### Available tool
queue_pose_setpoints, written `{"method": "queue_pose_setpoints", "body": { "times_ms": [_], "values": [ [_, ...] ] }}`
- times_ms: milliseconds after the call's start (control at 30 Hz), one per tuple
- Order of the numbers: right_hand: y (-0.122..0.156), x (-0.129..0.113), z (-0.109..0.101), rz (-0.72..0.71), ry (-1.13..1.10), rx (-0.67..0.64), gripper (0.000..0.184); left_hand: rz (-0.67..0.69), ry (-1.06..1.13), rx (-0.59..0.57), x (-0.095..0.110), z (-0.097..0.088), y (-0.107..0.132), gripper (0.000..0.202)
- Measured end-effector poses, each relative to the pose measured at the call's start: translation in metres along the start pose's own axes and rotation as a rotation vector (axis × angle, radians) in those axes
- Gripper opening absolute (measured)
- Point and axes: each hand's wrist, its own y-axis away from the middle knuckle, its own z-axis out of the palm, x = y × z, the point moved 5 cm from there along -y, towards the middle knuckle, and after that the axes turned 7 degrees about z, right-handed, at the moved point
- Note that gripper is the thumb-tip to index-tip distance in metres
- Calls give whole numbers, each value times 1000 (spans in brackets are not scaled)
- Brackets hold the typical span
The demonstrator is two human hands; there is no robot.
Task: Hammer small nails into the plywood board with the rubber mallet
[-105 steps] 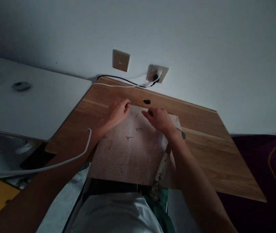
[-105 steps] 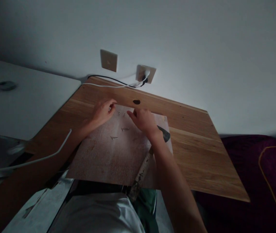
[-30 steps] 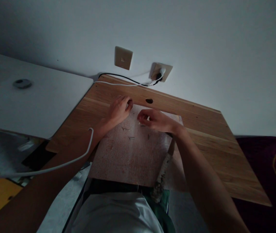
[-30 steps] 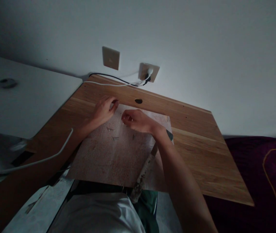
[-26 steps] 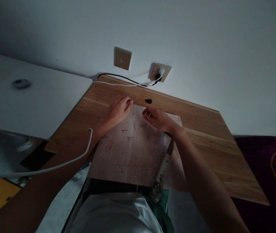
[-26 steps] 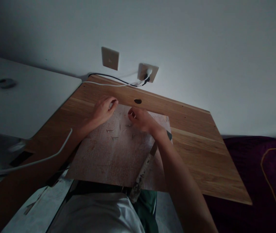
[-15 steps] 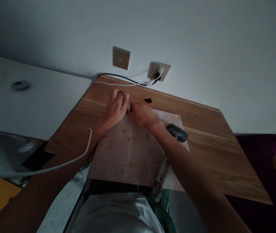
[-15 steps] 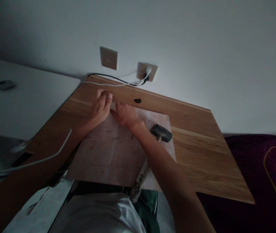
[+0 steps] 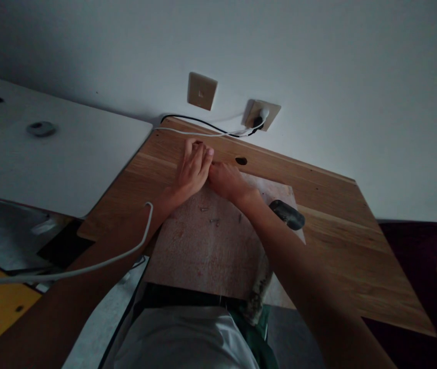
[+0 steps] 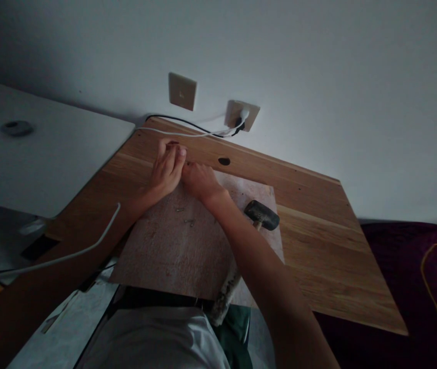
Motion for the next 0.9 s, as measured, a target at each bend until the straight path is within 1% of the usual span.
{"method": "queue_pose_setpoints", "body": {
  "times_ms": [100, 167, 200, 267, 300, 333, 367, 400, 533, 633, 700, 800, 867, 900],
  "values": [
    [5, 9, -5, -12, -53, 45, 37, -37, -11, -35, 2, -3, -1, 32],
    [15, 21, -10, -44, -190, 66, 29, -35, -15, -36, 3, -4, -1, 32],
    [23, 28, -12, -68, -300, 58, 23, -26, -20, -41, 4, -3, -1, 32],
    [39, 41, -13, -143, -527, -57, 16, -10, -30, -65, 5, -1, -1, 29],
    [48, 47, -13, -164, -623, -132, 17, -7, -29, -81, 6, 0, -1, 26],
    [56, 55, -13, -156, -672, -168, 20, -6, -25, -98, 7, 1, -1, 23],
    [63, 63, -14, -130, -688, -160, 23, -5, -18, -118, 7, 2, -1, 21],
    [69, 70, -14, -91, -686, -125, 25, -5, -12, -139, 8, 3, -1, 20],
    [92, 95, -16, 51, -642, 144, 24, 29, -20, -252, 10, 9, 1, 19],
    [114, 111, -16, 120, -670, 339, 23, 96, -21, -356, 15, 14, 4, 18],
    [129, 125, -14, 200, -702, 476, 22, 139, -8, -440, 21, 13, 5, 19],
    [150, 150, -11, 339, -742, 726, 21, 194, 9, -594, 36, 2, 12, 27],
    [160, 166, -5, 412, -773, 886, 23, 206, 12, -687, 47, -14, 20, 37],
    [164, 174, 0, 439, -799, 950, 25, 185, 11, -717, 51, -23, 25, 42]
  ]
}}
